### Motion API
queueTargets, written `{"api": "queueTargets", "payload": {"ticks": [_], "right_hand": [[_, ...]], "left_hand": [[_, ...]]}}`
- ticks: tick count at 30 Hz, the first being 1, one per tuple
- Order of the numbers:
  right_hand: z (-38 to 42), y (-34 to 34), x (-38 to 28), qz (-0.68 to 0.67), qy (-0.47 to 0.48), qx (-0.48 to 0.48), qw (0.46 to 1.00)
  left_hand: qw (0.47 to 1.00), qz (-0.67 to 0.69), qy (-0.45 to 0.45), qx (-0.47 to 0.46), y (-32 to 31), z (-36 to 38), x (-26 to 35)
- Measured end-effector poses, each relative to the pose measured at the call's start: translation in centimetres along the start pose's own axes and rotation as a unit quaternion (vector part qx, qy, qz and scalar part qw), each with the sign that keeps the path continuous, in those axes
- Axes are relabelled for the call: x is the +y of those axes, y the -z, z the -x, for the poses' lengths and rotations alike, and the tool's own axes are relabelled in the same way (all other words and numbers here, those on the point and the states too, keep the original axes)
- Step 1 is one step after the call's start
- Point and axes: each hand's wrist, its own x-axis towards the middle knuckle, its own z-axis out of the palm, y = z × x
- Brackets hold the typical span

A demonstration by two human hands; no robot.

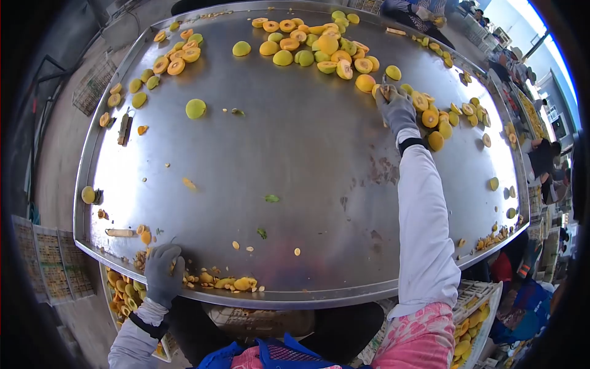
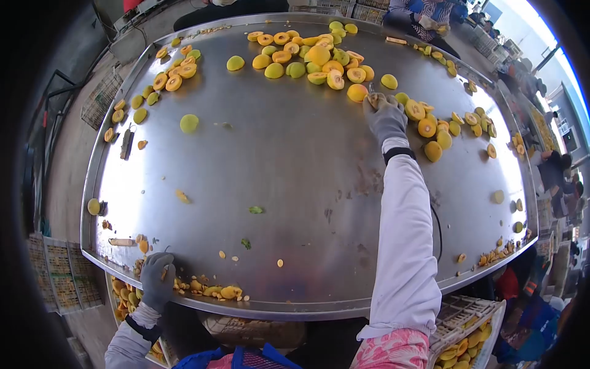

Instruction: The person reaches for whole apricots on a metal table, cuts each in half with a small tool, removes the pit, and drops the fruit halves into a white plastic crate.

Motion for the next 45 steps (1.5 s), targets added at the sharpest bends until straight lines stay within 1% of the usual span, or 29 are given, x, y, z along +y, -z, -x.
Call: {"api": "queueTargets", "payload": {"ticks": [2, 4, 5, 6, 8, 9, 11, 12, 14, 15, 17, 19, 20, 22, 23, 24, 26, 27, 28, 30, 31, 32, 34, 36, 38, 40, 42, 43, 45], "right_hand": [[-2.4, -1.7, 0.1, 0.023, 0.008, -0.003, 1.000], [-4.5, -3.2, 0.5, 0.098, -0.069, -0.029, 0.992], [-4.9, -3.8, 0.7, 0.091, -0.107, -0.048, 0.989], [-5.6, -4.1, 1.1, 0.086, -0.102, -0.049, 0.990], [-6.0, -4.2, 1.5, 0.063, -0.036, -0.126, 0.989], [-5.3, -3.7, 1.5, 0.066, -0.032, -0.130, 0.989], [-2.8, 0.9, -1.3, 0.031, 0.062, -0.271, 0.960], [-3.1, 1.8, -2.0, 0.036, 0.062, -0.273, 0.959], [-3.5, 2.6, -3.1, -0.214, 0.133, -0.354, 0.900], [-4.4, 2.5, -4.5, -0.212, 0.133, -0.358, 0.899], [-8.7, 1.7, -8.3, -0.170, 0.048, -0.239, 0.955], [-13.0, -1.7, -10.5, -0.108, 0.119, -0.127, 0.979], [-14.4, -3.2, -11.5, -0.110, 0.125, -0.129, 0.978], [-16.1, -5.7, -13.6, 0.074, 0.196, 0.079, 0.975], [-16.8, -6.0, -14.4, 0.083, 0.134, 0.004, 0.988], [-17.0, -6.8, -15.0, 0.080, 0.143, 0.000, 0.987], [-17.1, -8.4, -15.7, 0.048, 0.046, -0.036, 0.997], [-17.2, -7.8, -15.9, -0.029, 0.028, -0.114, 0.993], [-17.1, -7.6, -16.4, -0.024, 0.035, -0.123, 0.991], [-16.5, -7.3, -16.2, -0.323, 0.038, -0.183, 0.928], [-16.9, -7.2, -16.2, -0.262, 0.151, -0.169, 0.938], [-17.1, -6.9, -16.2, -0.257, 0.157, -0.165, 0.939], [-16.3, -5.3, -15.5, -0.029, 0.098, -0.226, 0.969], [-14.8, -4.3, -15.3, -0.022, 0.090, -0.262, 0.961], [-11.5, -4.4, -13.6, -0.136, 0.076, -0.313, 0.937], [-6.1, -2.7, -12.2, -0.230, 0.122, -0.370, 0.892], [-0.6, 2.1, -12.5, -0.161, 0.209, -0.421, 0.868], [-0.5, 3.7, -13.0, -0.159, 0.205, -0.421, 0.869], [0.0, 5.9, -13.2, -0.368, 0.041, -0.395, 0.841]], "left_hand": [[1.000, -0.003, 0.010, -0.007, 0.0, -0.3, 0.2], [1.000, -0.024, 0.010, 0.004, 0.0, -0.3, 0.3], [0.999, -0.027, 0.021, -0.001, 0.0, -0.2, 0.3], [0.999, -0.027, 0.032, -0.006, 0.0, -0.4, 0.3], [0.999, -0.031, 0.037, -0.013, 0.1, -0.5, 0.4], [0.999, -0.034, 0.038, -0.013, 0.0, -0.6, 0.5], [0.999, -0.030, 0.024, -0.014, -0.2, -0.7, 0.2], [0.999, -0.025, 0.027, -0.015, -0.3, -0.9, 0.2], [0.999, -0.036, 0.026, -0.031, -0.1, -1.0, 0.3], [0.998, -0.040, 0.019, -0.035, -0.1, -1.1, 0.2], [0.998, -0.043, 0.023, -0.029, -0.2, -1.1, 0.3], [0.998, -0.050, 0.029, -0.022, -0.1, -1.1, 0.2], [0.998, -0.044, 0.030, -0.024, -0.1, -1.1, 0.1], [0.998, -0.038, 0.038, -0.025, -0.1, -1.3, 0.2], [0.998, -0.049, 0.035, -0.032, 0.0, -1.5, 0.3], [0.997, -0.059, 0.034, -0.039, 0.1, -1.6, 0.3], [0.997, -0.059, 0.037, -0.043, 0.1, -1.7, 0.0], [0.997, -0.057, 0.029, -0.047, 0.1, -1.6, -0.1], [0.997, -0.052, 0.040, -0.050, -0.2, -1.6, -0.1], [0.997, -0.047, 0.030, -0.049, 0.3, -1.9, 0.0], [0.997, -0.043, 0.034, -0.050, 0.5, -2.1, 0.3], [0.997, -0.041, 0.038, -0.047, 0.5, -2.0, 0.3], [0.998, -0.038, 0.033, -0.044, 0.6, -1.8, 0.3], [0.998, -0.031, 0.029, -0.050, 0.9, -1.7, 0.2], [0.998, -0.039, 0.034, -0.029, 0.8, -1.7, 0.5], [0.999, -0.025, 0.028, -0.021, 0.8, -1.4, 0.3], [0.999, -0.024, 0.029, -0.023, 0.7, -1.4, 0.2], [0.999, -0.021, 0.027, -0.025, 0.6, -1.5, 0.2], [0.999, -0.029, 0.034, -0.029, 0.5, -1.3, 0.2]]}}
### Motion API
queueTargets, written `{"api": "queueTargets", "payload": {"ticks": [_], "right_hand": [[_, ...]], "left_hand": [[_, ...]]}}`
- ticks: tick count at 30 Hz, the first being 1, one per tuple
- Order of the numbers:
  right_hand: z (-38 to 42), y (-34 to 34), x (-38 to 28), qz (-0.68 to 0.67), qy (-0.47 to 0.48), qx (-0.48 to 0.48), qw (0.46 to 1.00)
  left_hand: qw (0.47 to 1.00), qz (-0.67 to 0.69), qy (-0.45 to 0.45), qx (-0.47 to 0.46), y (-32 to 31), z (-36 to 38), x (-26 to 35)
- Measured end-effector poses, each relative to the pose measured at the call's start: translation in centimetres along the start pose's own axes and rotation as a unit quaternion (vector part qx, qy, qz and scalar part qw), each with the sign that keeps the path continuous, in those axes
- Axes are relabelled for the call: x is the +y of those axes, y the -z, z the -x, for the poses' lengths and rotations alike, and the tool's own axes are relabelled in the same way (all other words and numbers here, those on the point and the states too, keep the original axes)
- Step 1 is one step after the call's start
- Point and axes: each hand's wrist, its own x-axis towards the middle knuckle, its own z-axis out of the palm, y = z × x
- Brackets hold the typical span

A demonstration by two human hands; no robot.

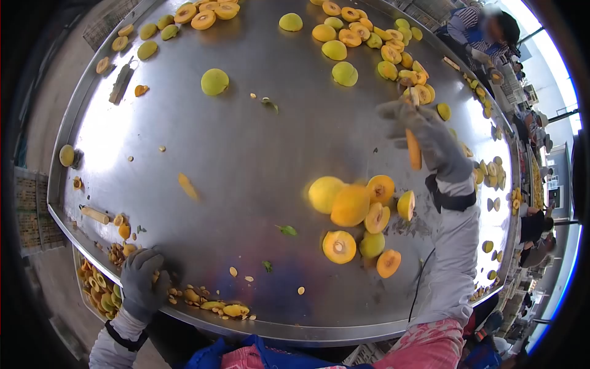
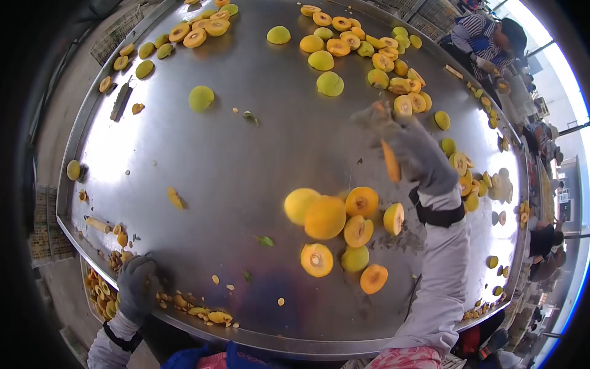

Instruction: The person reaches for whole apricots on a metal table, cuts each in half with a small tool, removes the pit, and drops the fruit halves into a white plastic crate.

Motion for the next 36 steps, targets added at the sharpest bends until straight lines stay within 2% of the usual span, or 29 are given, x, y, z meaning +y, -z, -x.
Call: {"api": "queueTargets", "payload": {"ticks": [2, 4, 5, 6, 7, 9, 10, 14, 16, 17, 19, 21, 22, 23, 25, 26, 28, 30, 32, 34, 36], "right_hand": [[-4.4, 4.4, 2.1, 0.226, 0.034, 0.169, 0.959], [-11.0, 8.5, 5.7, 0.080, 0.050, 0.205, 0.974], [-13.7, 10.7, 7.2, 0.208, 0.058, 0.287, 0.933], [-15.5, 11.9, 8.3, 0.330, 0.064, 0.361, 0.870], [-16.0, 11.4, 8.1, 0.327, 0.068, 0.361, 0.871], [-17.4, 9.8, 7.7, 0.344, -0.012, 0.371, 0.862], [-17.6, 8.8, 8.1, 0.407, -0.084, 0.353, 0.838], [-20.6, 9.0, 12.6, 0.482, -0.113, 0.260, 0.829], [-20.1, 9.9, 12.2, 0.462, -0.078, 0.221, 0.855], [-18.6, 9.0, 11.6, 0.480, -0.074, 0.228, 0.844], [-14.8, 7.1, 9.4, 0.494, -0.076, 0.179, 0.847], [-12.4, 7.8, 13.5, 0.580, 0.102, 0.077, 0.805], [-9.6, 6.7, 13.1, 0.394, 0.049, 0.032, 0.917], [-6.5, 4.5, 11.7, 0.187, -0.005, -0.015, 0.982], [0.4, 0.7, 5.6, 0.212, -0.053, -0.092, 0.971], [0.8, 0.2, 4.0, 0.212, -0.056, -0.089, 0.971], [0.2, 0.1, 1.8, 0.036, -0.044, 0.059, 0.997], [-6.0, 1.6, 0.4, 0.182, -0.113, 0.175, 0.961], [-18.7, 7.0, 9.1, 0.209, 0.114, 0.203, 0.950], [-19.9, 4.5, 6.8, 0.196, 0.045, 0.218, 0.955], [-22.2, 0.3, 6.0, 0.193, 0.091, 0.250, 0.944]], "left_hand": [[1.000, 0.001, 0.000, 0.002, -0.1, 0.0, 0.1], [1.000, 0.000, 0.005, 0.008, -0.1, -0.1, 0.2], [1.000, 0.002, 0.005, 0.008, 0.0, -0.1, 0.2], [1.000, 0.005, 0.005, 0.006, -0.1, -0.2, 0.3], [1.000, 0.001, 0.007, 0.009, -0.1, -0.3, 0.2], [1.000, -0.002, 0.002, 0.010, -0.2, -0.1, 0.1], [1.000, -0.006, 0.009, 0.012, -0.2, -0.1, 0.1], [1.000, -0.010, 0.012, -0.005, -0.2, -0.7, 0.2], [1.000, -0.005, 0.008, 0.001, 0.0, -0.6, 0.1], [1.000, -0.002, 0.012, 0.000, 0.0, -0.6, 0.1], [1.000, 0.004, 0.013, -0.002, 0.1, -0.4, 0.1], [1.000, 0.004, 0.014, 0.007, 0.1, -0.3, -0.1], [1.000, 0.008, 0.013, 0.010, 0.1, -0.2, -0.1], [1.000, 0.009, 0.016, 0.013, 0.0, -0.2, -0.1], [1.000, 0.013, 0.017, 0.013, 0.0, -0.1, -0.1], [1.000, 0.005, 0.017, 0.012, 0.0, -0.2, 0.0], [1.000, 0.000, 0.016, 0.009, 0.0, 0.0, 0.0], [1.000, 0.003, 0.012, 0.020, -0.1, 0.0, -0.2], [1.000, 0.002, 0.012, 0.023, 0.0, 0.0, -0.3], [1.000, 0.001, 0.015, 0.019, 0.0, 0.0, -0.2], [1.000, 0.006, 0.017, 0.015, 0.1, -0.2, -0.3]]}}
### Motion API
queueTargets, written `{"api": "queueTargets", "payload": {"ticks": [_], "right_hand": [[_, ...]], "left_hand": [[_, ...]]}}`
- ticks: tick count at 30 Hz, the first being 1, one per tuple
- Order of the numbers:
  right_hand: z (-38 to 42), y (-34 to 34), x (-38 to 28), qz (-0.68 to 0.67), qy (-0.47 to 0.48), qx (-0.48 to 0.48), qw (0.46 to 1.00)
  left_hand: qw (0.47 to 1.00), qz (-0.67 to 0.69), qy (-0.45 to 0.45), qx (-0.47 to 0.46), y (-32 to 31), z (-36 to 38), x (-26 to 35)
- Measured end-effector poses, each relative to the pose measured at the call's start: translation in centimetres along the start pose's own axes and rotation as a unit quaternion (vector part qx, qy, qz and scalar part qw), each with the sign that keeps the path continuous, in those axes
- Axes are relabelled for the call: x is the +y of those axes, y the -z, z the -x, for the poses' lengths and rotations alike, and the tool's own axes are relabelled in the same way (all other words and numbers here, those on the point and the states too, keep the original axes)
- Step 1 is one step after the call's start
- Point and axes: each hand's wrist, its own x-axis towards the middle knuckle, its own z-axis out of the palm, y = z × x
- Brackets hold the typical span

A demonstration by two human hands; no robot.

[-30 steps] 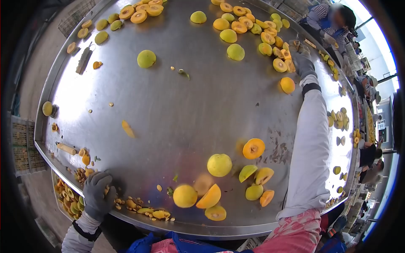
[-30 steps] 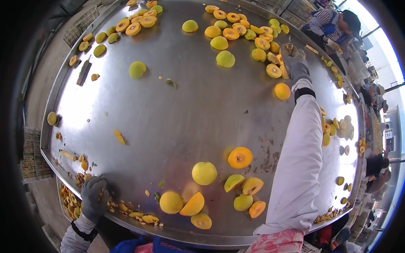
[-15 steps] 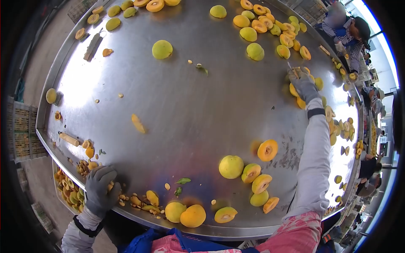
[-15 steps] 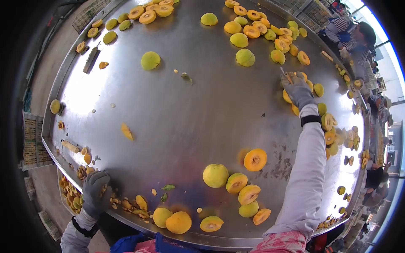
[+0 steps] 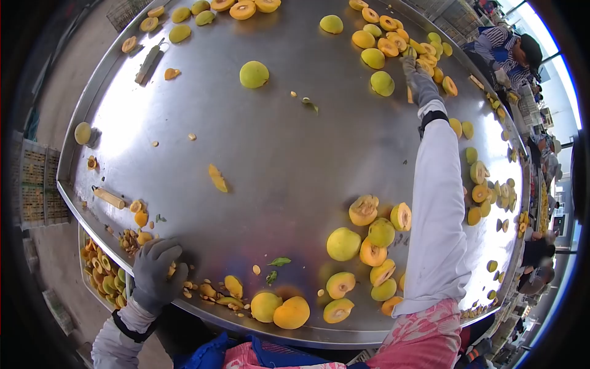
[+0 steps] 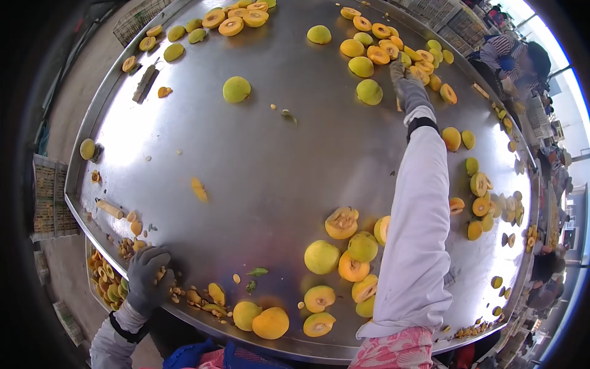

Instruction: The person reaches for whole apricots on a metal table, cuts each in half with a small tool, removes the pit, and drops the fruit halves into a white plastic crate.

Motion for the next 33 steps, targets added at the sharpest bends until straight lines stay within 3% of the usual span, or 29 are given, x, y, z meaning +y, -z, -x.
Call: {"api": "queueTargets", "payload": {"ticks": [2, 4, 6, 8, 9, 10, 12, 14, 16, 17, 19, 20, 21, 22, 23, 24, 25, 26, 27, 28, 29, 30, 32, 33], "right_hand": [[0.8, -3.6, -1.6, 0.241, 0.071, 0.042, 0.967], [4.7, -3.6, -6.0, 0.258, 0.055, -0.007, 0.964], [9.1, -2.2, -7.3, 0.248, 0.102, -0.095, 0.959], [13.9, 1.1, -6.7, 0.180, 0.230, -0.195, 0.936], [15.2, 3.8, -7.0, -0.004, 0.120, -0.319, 0.940], [15.9, 6.7, -7.2, -0.192, 0.000, -0.423, 0.886], [14.9, 10.5, -6.4, -0.175, -0.023, -0.258, 0.950], [11.0, 11.1, -4.1, 0.049, -0.175, -0.053, 0.982], [5.8, 11.1, 7.4, 0.302, 0.001, 0.059, 0.951], [6.3, 10.4, 8.4, 0.299, -0.002, 0.059, 0.953], [8.5, 10.3, 9.5, 0.247, -0.023, -0.068, 0.966], [11.2, 11.0, 7.5, 0.226, 0.065, -0.121, 0.965], [13.7, 12.6, 5.2, 0.231, 0.056, -0.127, 0.963], [16.0, 14.4, 1.5, 0.061, -0.067, -0.161, 0.983], [17.2, 15.5, -0.4, -0.114, -0.184, -0.182, 0.959], [17.5, 16.2, 0.3, -0.115, -0.181, -0.101, 0.971], [16.9, 17.0, 3.2, -0.115, -0.187, -0.099, 0.971], [16.0, 17.6, 7.5, 0.216, -0.061, -0.148, 0.963], [16.4, 17.0, 10.8, 0.518, 0.071, -0.181, 0.833], [18.3, 15.1, 13.0, 0.516, 0.066, -0.182, 0.835], [20.2, 13.0, 15.3, 0.302, 0.004, -0.123, 0.945], [21.4, 12.2, 16.0, 0.070, -0.055, -0.055, 0.994], [28.9, 13.8, 0.2, 0.026, -0.140, -0.163, 0.976], [29.7, 13.6, 0.5, 0.022, -0.143, -0.166, 0.975]], "left_hand": [[1.000, -0.001, 0.002, -0.002, 0.0, 0.0, 0.0], [1.000, 0.002, -0.003, -0.002, -0.1, 0.0, 0.0], [1.000, 0.001, 0.004, -0.003, 0.0, 0.1, -0.1], [1.000, -0.004, 0.004, -0.009, 0.1, 0.1, -0.1], [1.000, -0.012, 0.011, -0.017, -0.1, 0.2, -0.1], [1.000, -0.006, 0.006, -0.010, -0.3, 0.3, -0.2], [1.000, -0.007, 0.002, -0.015, -0.4, 0.2, 0.0], [1.000, -0.015, -0.007, -0.013, -0.1, -0.1, 0.2], [1.000, -0.012, -0.008, -0.012, -0.2, 0.0, 0.4], [1.000, -0.016, -0.009, -0.013, -0.1, 0.0, 0.4], [1.000, -0.002, 0.000, -0.012, -0.2, 0.0, 0.4], [1.000, 0.005, -0.002, -0.016, -0.5, -0.1, 0.5], [1.000, -0.007, -0.001, -0.009, -0.6, 0.0, 0.5], [1.000, -0.020, -0.002, -0.003, -0.6, 0.1, 0.5], [1.000, -0.017, -0.004, -0.009, -0.6, 0.1, 0.4], [1.000, -0.011, -0.007, -0.005, -0.6, 0.1, 0.4], [1.000, -0.005, -0.010, 0.000, -0.6, 0.2, 0.4], [1.000, -0.005, -0.016, 0.011, -0.6, 0.2, 0.6], [1.000, -0.005, -0.020, 0.009, -0.6, 0.3, 0.6], [1.000, 0.004, -0.022, 0.011, -0.6, 0.4, 0.4], [1.000, 0.014, -0.023, 0.012, -0.5, 0.5, 0.4], [1.000, 0.015, -0.012, 0.008, -0.4, 0.5, 0.6], [1.000, 0.023, -0.017, 0.011, -0.4, 0.6, 0.7], [0.999, 0.029, -0.022, 0.022, -0.4, 0.7, 0.7]]}}
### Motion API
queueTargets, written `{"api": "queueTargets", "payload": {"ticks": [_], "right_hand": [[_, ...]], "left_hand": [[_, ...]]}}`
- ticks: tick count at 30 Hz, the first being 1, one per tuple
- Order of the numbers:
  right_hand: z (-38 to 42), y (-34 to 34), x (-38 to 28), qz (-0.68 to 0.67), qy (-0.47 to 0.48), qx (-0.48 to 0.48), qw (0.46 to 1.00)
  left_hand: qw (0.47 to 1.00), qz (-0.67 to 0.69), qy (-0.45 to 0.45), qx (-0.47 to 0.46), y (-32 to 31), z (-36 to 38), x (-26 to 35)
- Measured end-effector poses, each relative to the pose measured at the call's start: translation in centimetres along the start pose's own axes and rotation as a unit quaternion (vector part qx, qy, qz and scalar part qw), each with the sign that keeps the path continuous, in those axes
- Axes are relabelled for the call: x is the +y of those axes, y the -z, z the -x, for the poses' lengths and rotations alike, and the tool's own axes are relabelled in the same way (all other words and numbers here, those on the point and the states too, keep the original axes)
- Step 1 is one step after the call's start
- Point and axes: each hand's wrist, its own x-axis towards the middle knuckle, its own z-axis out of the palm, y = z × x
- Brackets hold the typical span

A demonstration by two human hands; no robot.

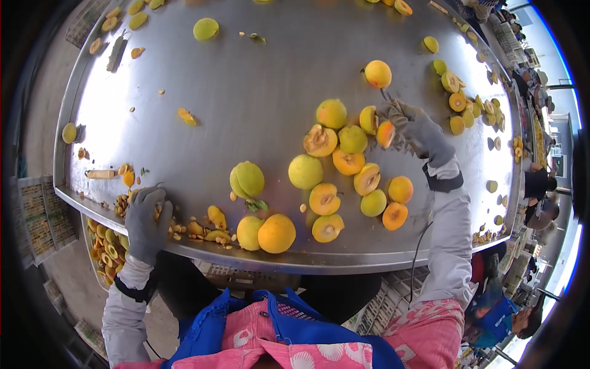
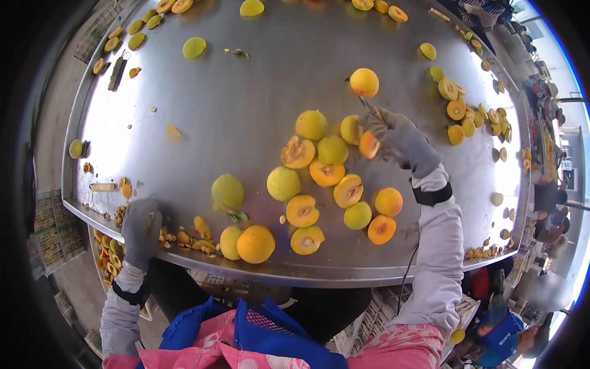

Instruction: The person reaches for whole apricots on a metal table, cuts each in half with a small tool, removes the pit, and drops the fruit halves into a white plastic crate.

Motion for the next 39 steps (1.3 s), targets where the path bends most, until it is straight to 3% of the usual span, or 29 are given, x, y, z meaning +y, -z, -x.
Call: {"api": "queueTargets", "payload": {"ticks": [2, 4, 5, 6, 7, 9, 10, 12, 13, 14, 16, 17, 18, 20, 22, 24, 26, 28, 30, 32, 36, 38, 39], "right_hand": [[0.1, -0.9, -0.3, -0.227, 0.095, -0.132, 0.960], [-1.0, -1.1, -4.5, -0.090, 0.033, 0.006, 0.995], [-3.5, -1.9, -4.3, 0.046, 0.091, 0.104, 0.989], [-6.4, -2.9, -3.6, 0.182, 0.148, 0.204, 0.950], [-8.9, -4.3, -2.2, 0.177, 0.154, 0.210, 0.949], [-12.1, -7.1, -0.1, 0.008, 0.084, 0.162, 0.983], [-10.6, -7.9, -0.4, 0.004, 0.080, 0.161, 0.984], [-5.7, -8.6, -1.6, 0.131, 0.165, 0.130, 0.969], [-1.9, -8.6, -2.5, 0.104, 0.147, 0.074, 0.981], [-0.4, -10.2, -0.4, 0.099, 0.171, 0.128, 0.972], [6.7, -7.9, -2.1, -0.109, 0.082, 0.021, 0.990], [10.4, -6.3, -3.7, -0.223, 0.026, -0.025, 0.974], [13.0, -5.1, -4.4, -0.305, 0.001, 0.007, 0.952], [13.6, -3.2, -0.6, -0.231, 0.037, 0.069, 0.970], [14.2, -3.3, 4.0, -0.127, -0.017, 0.156, 0.979], [13.9, -6.1, 9.6, 0.031, -0.132, 0.125, 0.983], [19.2, -8.2, 4.7, -0.130, -0.081, 0.143, 0.978], [22.7, -8.4, 1.8, -0.186, -0.040, 0.120, 0.974], [25.7, -9.0, -0.1, -0.240, -0.008, 0.092, 0.966], [28.4, -9.1, -1.6, -0.352, -0.011, 0.161, 0.922], [35.2, -9.9, -3.8, -0.431, -0.016, 0.238, 0.870], [37.0, -11.8, -2.3, -0.427, 0.018, 0.243, 0.871], [37.6, -12.4, -1.6, -0.422, 0.052, 0.246, 0.871]], "left_hand": [[1.000, -0.015, 0.012, -0.008, -0.3, 0.1, -0.3], [1.000, -0.009, 0.023, 0.005, -0.4, 0.5, -0.4], [1.000, -0.017, 0.020, 0.004, -0.3, 0.8, -0.4], [1.000, -0.010, 0.023, 0.006, -0.3, 0.7, -0.5], [0.999, -0.003, 0.030, 0.011, -0.3, 0.8, -0.5], [0.999, 0.000, 0.046, 0.026, -0.4, 1.1, -0.6], [0.998, 0.014, 0.061, 0.024, -0.3, 1.3, -0.7], [0.998, 0.011, 0.040, 0.037, -0.4, 1.3, -1.1], [0.999, 0.002, 0.039, 0.025, -0.4, 1.4, -1.4], [0.999, -0.007, 0.040, 0.015, -0.4, 1.6, -1.6], [0.999, -0.009, 0.022, 0.027, -0.5, 1.5, -1.9], [1.000, 0.001, 0.019, 0.022, -0.8, 1.6, -2.3], [1.000, 0.010, 0.013, 0.017, -0.9, 1.7, -2.5], [0.999, 0.006, 0.031, 0.017, -0.7, 2.0, -2.2], [1.000, -0.021, 0.018, 0.012, -0.5, 2.0, -2.3], [0.999, -0.025, 0.029, 0.001, -0.1, 2.2, -2.0], [0.999, -0.002, 0.034, 0.010, 0.1, 2.2, -1.5], [0.996, 0.054, -0.027, 0.067, -1.9, 1.0, -1.4], [0.985, 0.123, -0.100, 0.066, -2.0, -1.2, 3.1], [0.976, 0.146, -0.162, 0.019, -2.5, -4.5, 8.1], [0.971, 0.112, -0.196, 0.083, -10.1, -11.8, 14.5], [0.988, -0.024, -0.098, -0.120, -10.9, -13.2, 16.9], [0.987, -0.027, -0.102, -0.125, -11.2, -13.3, 17.2]]}}
